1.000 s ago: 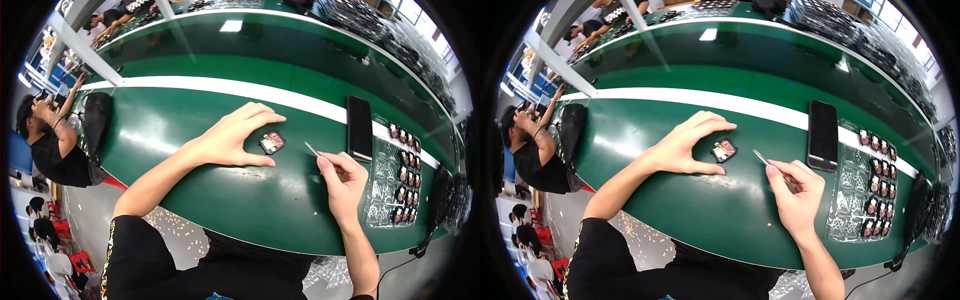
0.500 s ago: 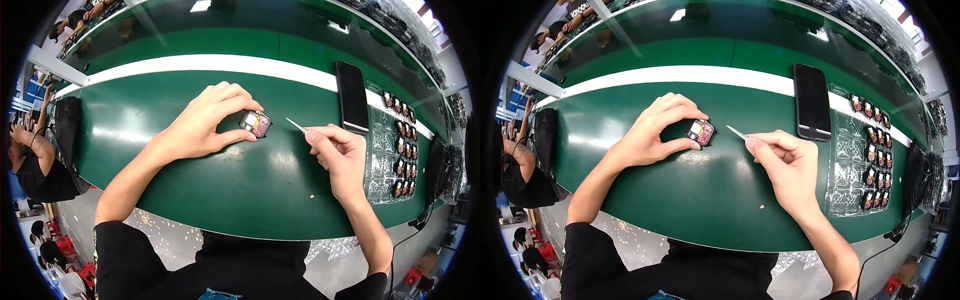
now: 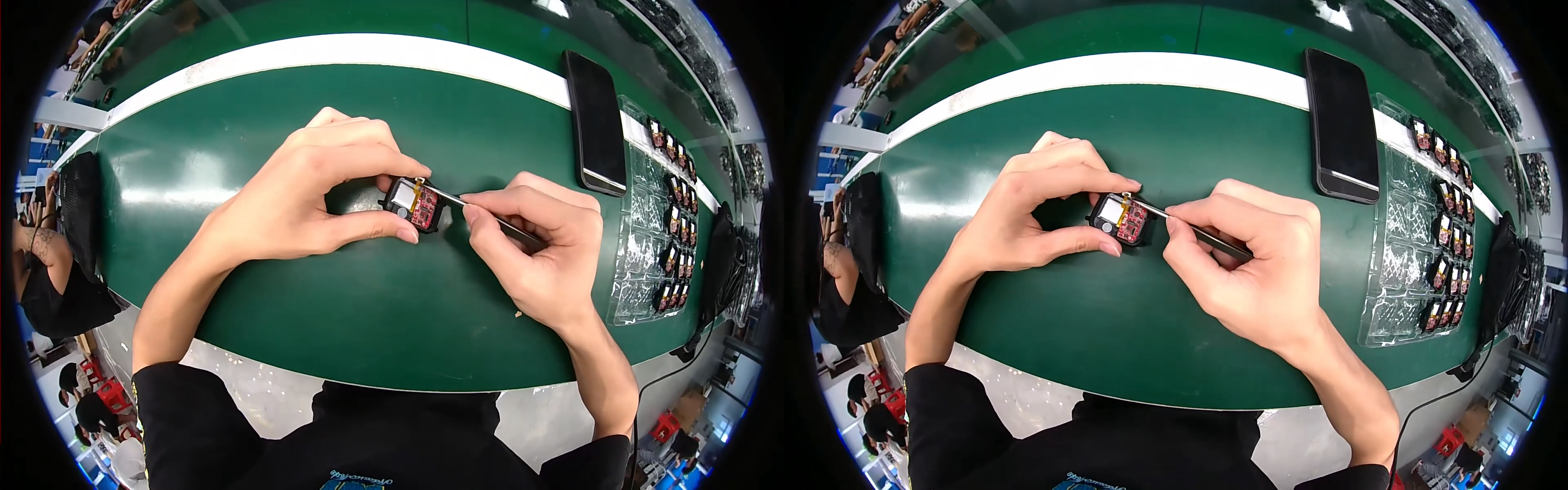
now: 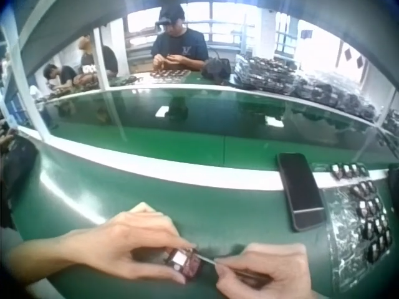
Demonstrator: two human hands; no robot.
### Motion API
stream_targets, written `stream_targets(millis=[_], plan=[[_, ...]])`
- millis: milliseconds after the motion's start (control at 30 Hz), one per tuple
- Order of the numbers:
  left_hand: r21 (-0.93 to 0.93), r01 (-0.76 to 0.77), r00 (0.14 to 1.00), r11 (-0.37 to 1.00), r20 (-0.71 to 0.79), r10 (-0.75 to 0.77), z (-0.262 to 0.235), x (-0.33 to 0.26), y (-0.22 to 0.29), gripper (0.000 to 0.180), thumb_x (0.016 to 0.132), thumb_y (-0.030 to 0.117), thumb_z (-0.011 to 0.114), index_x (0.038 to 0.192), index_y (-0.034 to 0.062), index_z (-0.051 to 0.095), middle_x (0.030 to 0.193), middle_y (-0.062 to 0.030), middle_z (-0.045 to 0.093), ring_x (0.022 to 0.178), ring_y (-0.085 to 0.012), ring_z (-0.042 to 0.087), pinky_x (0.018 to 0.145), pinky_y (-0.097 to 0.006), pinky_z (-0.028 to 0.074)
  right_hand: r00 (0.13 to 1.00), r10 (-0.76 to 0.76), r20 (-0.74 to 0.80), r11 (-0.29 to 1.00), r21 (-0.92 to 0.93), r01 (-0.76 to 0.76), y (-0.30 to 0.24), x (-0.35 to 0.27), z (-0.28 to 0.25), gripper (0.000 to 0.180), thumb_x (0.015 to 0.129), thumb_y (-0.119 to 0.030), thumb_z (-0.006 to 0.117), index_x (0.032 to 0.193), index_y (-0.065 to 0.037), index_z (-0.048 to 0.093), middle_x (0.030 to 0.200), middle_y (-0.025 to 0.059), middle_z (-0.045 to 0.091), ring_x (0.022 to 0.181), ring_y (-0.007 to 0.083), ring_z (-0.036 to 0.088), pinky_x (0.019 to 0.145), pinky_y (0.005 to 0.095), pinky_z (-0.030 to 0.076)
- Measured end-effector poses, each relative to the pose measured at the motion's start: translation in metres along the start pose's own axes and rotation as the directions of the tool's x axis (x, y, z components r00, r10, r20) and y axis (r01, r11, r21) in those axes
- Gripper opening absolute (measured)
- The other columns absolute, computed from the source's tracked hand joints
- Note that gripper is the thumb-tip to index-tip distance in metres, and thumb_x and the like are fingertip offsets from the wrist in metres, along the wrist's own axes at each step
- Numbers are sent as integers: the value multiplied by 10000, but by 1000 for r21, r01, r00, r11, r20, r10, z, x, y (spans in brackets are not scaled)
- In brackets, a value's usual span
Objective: Assemble small electronic components into a housing using tweezers.
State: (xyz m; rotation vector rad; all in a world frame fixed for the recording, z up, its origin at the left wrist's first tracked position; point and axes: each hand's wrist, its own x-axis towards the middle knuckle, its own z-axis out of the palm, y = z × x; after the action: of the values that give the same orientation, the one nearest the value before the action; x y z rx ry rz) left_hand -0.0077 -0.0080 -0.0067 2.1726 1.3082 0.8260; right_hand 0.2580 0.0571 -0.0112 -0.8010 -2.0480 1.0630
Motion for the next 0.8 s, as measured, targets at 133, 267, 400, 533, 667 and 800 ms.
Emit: stream_targets(millis=[133,267,400,533,667,800], plan=[[7,-2,1000,1000,2,2,0,1,0,548,752,267,985,1230,45,831,927,-59,730,915,-235,670,951,-380,442,999,-33,8,998,-44,34,1,0,1,73,842,60,803,909,37,820,645,24,621,489,55,495,465,270,331],[8,12,1000,1000,19,-12,1,3,0,553,747,277,987,1225,46,833,926,-62,732,918,-241,675,926,-385,439,1000,-22,-9,998,-53,22,1,-1,1,70,838,56,811,905,34,817,642,25,618,484,61,497,460,276,331],[27,30,999,999,-17,-30,1,3,6,575,721,275,1004,1219,51,820,898,-46,704,832,-202,595,854,-352,424,998,-54,-15,997,-50,53,2,-2,0,77,835,54,815,910,34,819,636,25,610,481,64,490,456,281,331],[26,65,997,998,-45,-64,2,3,4,559,697,266,1019,1170,61,802,859,-28,672,749,-172,503,805,-321,409,988,-145,-43,981,-132,139,1,-4,-2,150,801,55,840,946,19,829,661,24,602,471,89,482,449,287,331],[23,69,997,997,-46,-67,2,5,5,523,696,258,1019,1132,69,801,846,-26,674,734,-175,511,794,-324,410,968,-248,-27,941,-243,234,2,-4,-2,224,758,52,869,974,1,834,707,29,607,490,124,509,448,300,361],[26,72,996,997,-48,-71,2,5,5,516,694,253,1018,1133,75,811,840,-23,677,730,-174,512,783,-322,410,957,-288,-38,927,-260,269,4,-4,1,230,755,50,871,976,0,832,718,41,615,512,145,544,454,308,393]])
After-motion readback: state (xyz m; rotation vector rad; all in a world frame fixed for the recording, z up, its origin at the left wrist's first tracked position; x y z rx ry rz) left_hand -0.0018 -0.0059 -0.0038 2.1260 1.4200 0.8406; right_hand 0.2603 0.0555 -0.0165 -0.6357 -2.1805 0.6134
